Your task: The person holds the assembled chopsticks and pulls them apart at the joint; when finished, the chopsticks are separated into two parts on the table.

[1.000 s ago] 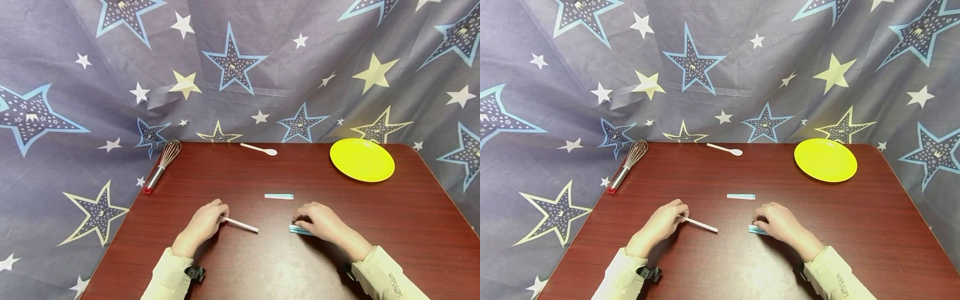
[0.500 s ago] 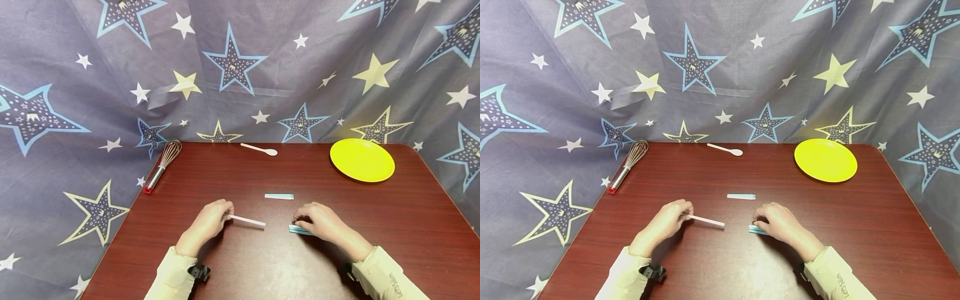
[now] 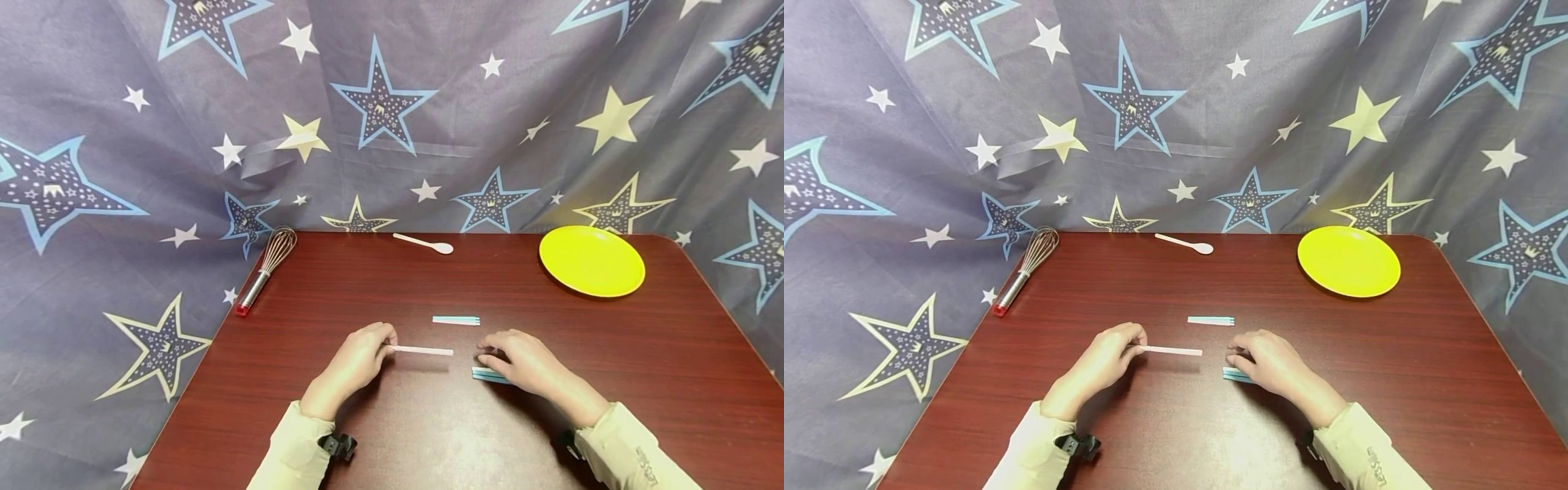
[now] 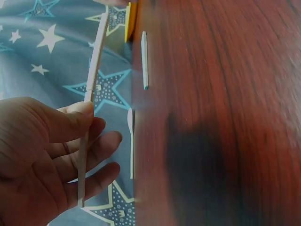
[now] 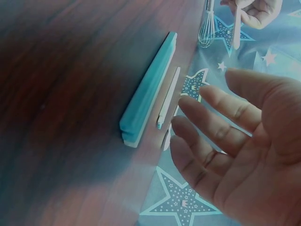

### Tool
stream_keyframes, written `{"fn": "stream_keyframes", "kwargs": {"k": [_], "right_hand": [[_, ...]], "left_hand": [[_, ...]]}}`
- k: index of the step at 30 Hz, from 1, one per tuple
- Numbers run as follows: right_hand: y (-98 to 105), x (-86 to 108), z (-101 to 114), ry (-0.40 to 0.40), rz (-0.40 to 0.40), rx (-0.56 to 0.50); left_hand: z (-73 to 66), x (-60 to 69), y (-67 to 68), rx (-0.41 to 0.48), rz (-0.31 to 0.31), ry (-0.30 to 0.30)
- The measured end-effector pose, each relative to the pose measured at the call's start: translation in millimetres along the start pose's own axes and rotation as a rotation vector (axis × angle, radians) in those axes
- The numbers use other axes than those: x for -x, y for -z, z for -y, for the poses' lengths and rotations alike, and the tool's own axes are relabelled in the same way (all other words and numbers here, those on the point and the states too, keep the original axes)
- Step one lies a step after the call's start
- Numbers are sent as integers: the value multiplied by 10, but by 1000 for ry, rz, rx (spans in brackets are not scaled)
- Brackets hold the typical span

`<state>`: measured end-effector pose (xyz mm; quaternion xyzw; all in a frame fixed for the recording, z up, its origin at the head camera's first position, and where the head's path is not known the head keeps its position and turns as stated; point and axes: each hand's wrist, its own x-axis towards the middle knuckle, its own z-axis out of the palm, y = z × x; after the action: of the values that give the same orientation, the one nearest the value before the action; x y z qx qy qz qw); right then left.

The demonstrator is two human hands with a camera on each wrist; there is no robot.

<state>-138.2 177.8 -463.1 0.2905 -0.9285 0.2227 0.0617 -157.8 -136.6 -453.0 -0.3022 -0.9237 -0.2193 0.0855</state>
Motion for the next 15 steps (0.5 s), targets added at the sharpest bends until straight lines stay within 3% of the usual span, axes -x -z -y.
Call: {"fn": "stream_keyframes", "kwargs": {"k": [9, 15], "right_hand": [[-3, -28, 16, -25, -28, -33], [0, -41, 37, -8, -42, -55]], "left_hand": [[-149, -93, -28, 30, -6, -15], [-234, -145, -82, 14, -24, -61]]}}
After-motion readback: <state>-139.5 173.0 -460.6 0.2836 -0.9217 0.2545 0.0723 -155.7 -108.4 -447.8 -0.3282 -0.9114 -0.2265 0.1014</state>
